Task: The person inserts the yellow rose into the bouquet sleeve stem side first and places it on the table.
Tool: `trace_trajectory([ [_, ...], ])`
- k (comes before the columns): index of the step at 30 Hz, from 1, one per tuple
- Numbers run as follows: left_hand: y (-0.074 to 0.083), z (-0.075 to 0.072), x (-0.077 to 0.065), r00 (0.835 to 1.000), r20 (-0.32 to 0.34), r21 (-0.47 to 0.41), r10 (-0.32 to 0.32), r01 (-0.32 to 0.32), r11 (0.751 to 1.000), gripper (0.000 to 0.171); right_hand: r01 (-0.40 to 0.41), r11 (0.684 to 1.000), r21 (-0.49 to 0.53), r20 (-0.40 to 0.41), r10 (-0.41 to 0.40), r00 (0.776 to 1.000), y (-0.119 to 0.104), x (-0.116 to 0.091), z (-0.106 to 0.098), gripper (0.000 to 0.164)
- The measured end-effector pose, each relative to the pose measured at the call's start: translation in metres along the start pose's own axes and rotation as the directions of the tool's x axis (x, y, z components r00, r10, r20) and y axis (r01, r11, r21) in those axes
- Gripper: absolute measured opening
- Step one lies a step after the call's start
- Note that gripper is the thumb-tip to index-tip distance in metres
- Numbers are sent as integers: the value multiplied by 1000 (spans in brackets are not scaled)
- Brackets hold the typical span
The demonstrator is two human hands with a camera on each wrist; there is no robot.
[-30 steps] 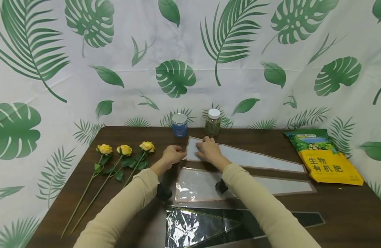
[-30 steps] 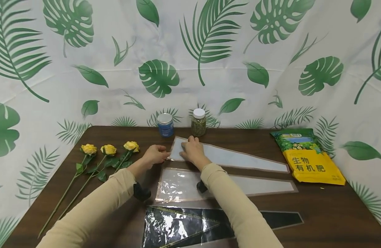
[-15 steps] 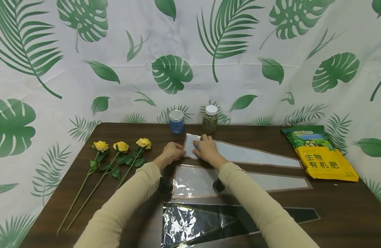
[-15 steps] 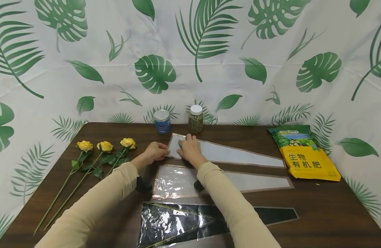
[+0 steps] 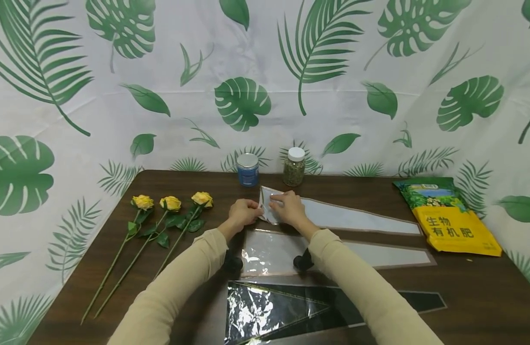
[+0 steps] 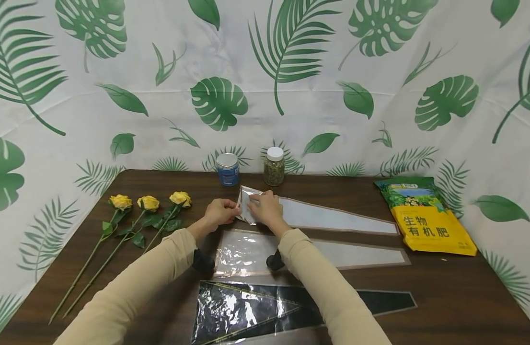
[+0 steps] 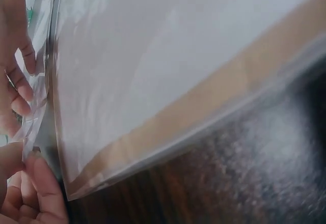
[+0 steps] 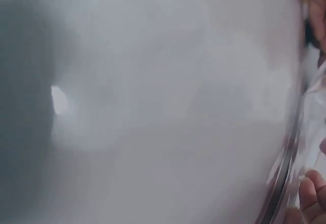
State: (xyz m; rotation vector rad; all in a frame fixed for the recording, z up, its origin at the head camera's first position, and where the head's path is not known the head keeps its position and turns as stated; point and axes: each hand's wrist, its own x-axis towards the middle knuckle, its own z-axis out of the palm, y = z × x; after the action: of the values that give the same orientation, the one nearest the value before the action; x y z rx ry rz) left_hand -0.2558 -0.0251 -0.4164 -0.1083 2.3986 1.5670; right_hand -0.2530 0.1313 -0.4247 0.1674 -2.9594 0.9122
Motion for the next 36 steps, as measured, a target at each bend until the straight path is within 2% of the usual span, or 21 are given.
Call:
trace_trajectory([
  [2,0,2,-1,1000,-11,16,10,-10,1000,17,-34,995,90,-18,36,999,-1,-1,1,34],
  [5,-1,4,-3,999,-19,40,28,-27,999,16,-73,984,165,-35,80,996,-3,-3,3,34],
  [11,1,8,-9,997,-24,107,79,-76,991,15,-140,973,182,-70,155,985,-7,-5,4,30],
  [16,3,8,-11,995,-30,131,99,-94,987,13,-166,963,212,-62,183,981,-8,-6,3,34],
  [22,2,7,-11,992,-57,179,116,-104,978,16,-166,943,289,-48,188,981,-8,-6,4,31],
  [26,0,8,-13,991,-60,191,124,-110,975,18,-150,938,313,-82,184,980,-7,-6,6,24],
  [36,-2,8,-14,993,-22,80,113,-111,991,25,-42,948,316,-195,109,975,1,-8,8,19],
])
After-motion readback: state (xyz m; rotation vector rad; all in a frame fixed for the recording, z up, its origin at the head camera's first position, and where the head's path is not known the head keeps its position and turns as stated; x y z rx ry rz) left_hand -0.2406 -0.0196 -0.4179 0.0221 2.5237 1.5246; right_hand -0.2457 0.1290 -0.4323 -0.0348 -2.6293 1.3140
